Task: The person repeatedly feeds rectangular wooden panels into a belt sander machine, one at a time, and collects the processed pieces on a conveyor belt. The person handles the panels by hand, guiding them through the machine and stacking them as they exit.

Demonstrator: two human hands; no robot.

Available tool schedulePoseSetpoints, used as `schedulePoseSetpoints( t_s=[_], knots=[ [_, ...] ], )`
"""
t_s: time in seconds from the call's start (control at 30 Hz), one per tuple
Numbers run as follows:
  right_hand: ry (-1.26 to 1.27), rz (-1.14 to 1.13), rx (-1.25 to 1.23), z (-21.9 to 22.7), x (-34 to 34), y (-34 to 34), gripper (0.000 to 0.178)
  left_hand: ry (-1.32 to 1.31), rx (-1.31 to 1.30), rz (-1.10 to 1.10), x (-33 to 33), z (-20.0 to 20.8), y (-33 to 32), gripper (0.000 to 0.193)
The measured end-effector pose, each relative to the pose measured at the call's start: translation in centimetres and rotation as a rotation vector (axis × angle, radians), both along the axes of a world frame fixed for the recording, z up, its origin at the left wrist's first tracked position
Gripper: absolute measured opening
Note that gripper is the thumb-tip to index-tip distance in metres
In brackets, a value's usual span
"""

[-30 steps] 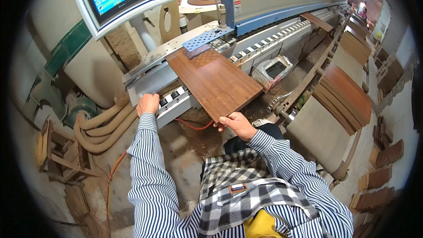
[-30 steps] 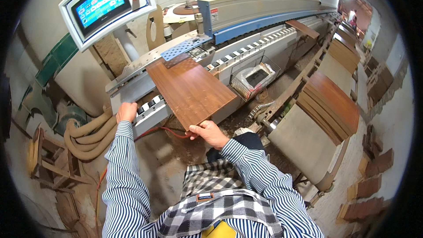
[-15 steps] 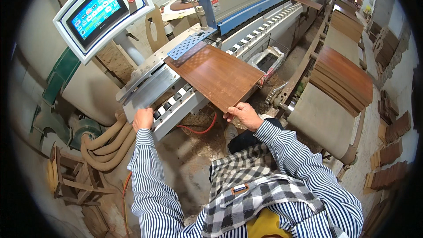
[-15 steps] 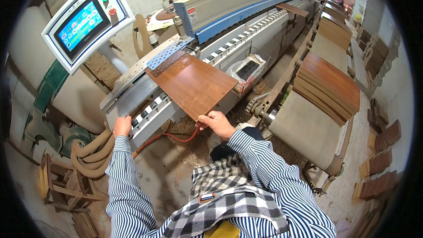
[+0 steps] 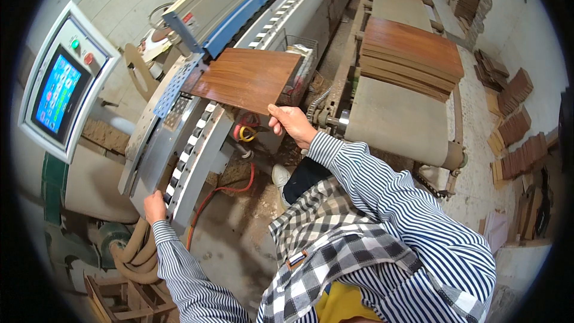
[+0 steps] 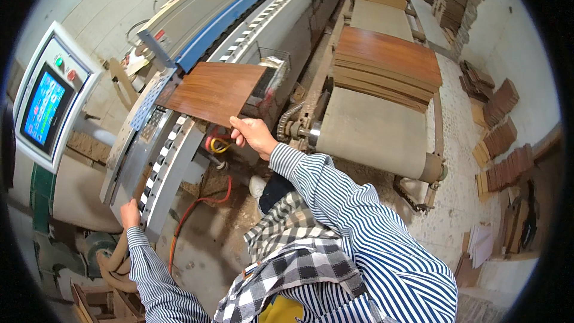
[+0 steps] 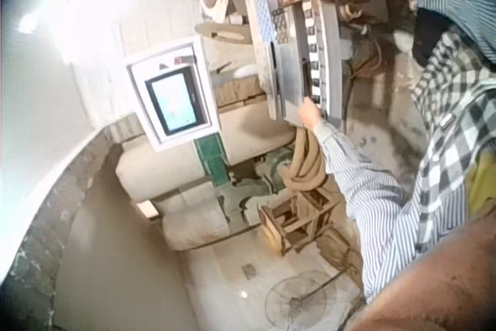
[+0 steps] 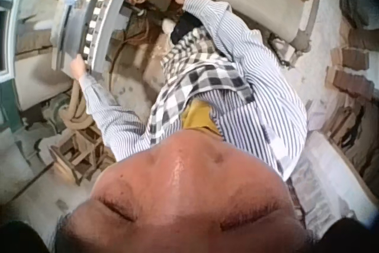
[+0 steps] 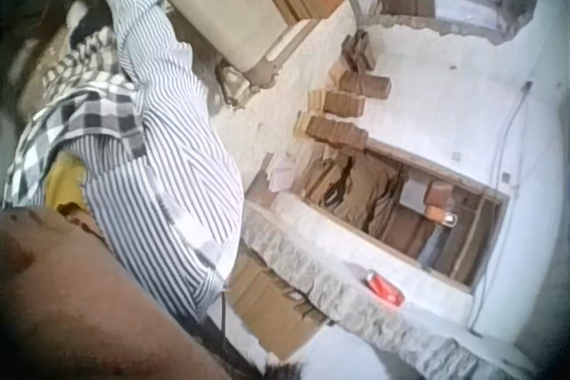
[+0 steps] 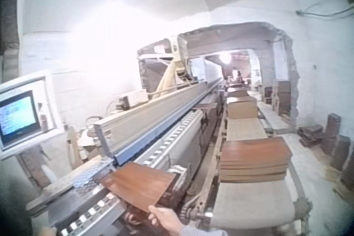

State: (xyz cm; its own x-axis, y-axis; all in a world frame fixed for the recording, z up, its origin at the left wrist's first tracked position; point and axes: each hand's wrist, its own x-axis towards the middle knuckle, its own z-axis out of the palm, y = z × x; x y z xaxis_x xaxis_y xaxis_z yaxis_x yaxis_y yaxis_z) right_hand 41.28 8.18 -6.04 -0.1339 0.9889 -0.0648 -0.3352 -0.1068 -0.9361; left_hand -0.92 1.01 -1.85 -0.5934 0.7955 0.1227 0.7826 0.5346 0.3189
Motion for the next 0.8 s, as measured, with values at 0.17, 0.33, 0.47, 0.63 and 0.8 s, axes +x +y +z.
schedulePoseSetpoints(
  t_s=[0.17,0.33,0.47,0.63,0.8],
  knots=[
    [0.066,-0.089,-0.04,-0.3,2.8,1.8,0.043,0.027,0.003,-0.061,-0.6,-0.1,0.4,0.038],
    [0.106,-0.109,-0.163,-5.9,8.3,-0.8,0.04,0.064,0.011,-0.223,-2.6,-1.5,0.7,0.043],
    [0.137,-0.313,-0.243,-11.0,16.8,-6.9,0.034,-0.018,0.058,-0.271,-3.3,-1.5,0.6,0.047],
    [0.049,-0.755,-0.247,-10.7,31.2,-14.6,0.031,0.279,0.467,-0.586,5.1,0.2,-1.2,0.026],
    [0.03,-1.162,-0.158,-11.7,46.1,-16.7,0.03,-0.03,0.4,-0.973,23.2,-2.2,1.5,0.023]
  ],
)
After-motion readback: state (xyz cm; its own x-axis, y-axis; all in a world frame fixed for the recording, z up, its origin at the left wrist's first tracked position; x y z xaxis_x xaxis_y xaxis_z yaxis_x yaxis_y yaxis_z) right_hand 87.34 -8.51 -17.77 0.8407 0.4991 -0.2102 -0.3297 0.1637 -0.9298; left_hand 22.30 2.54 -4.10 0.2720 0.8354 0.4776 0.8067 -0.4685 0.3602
